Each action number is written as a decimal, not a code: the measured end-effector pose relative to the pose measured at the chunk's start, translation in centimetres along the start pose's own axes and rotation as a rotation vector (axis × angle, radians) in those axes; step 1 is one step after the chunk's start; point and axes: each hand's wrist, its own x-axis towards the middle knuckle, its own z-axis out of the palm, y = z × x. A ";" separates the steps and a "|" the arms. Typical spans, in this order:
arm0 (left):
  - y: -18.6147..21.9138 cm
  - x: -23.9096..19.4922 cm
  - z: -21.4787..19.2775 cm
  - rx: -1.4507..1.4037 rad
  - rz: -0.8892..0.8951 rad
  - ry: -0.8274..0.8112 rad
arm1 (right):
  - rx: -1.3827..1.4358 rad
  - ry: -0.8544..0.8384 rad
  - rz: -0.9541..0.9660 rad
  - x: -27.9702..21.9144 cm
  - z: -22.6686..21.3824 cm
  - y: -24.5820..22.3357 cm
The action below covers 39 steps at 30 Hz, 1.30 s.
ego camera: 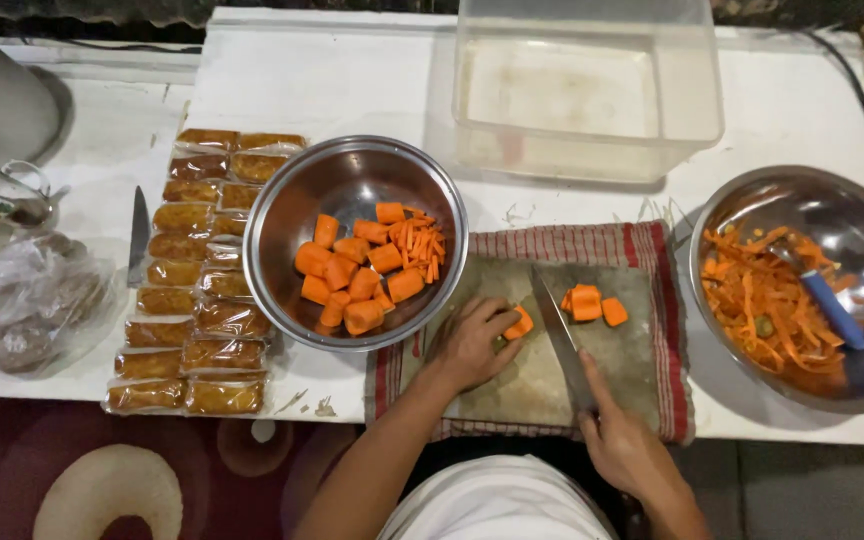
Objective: Slicing carrots on a cutting board using a knife
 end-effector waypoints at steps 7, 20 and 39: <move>0.3 0.6 -0.2 -0.037 0.085 0.040 | -0.039 0.025 -0.030 0.1 1.0 1.3; 1.7 2.4 -1.4 0.031 0.079 0.037 | -0.345 0.042 -0.232 -0.2 1.1 1.2; 1.0 2.0 -0.9 0.028 0.057 0.042 | -0.495 0.056 -0.334 2.0 1.3 -0.4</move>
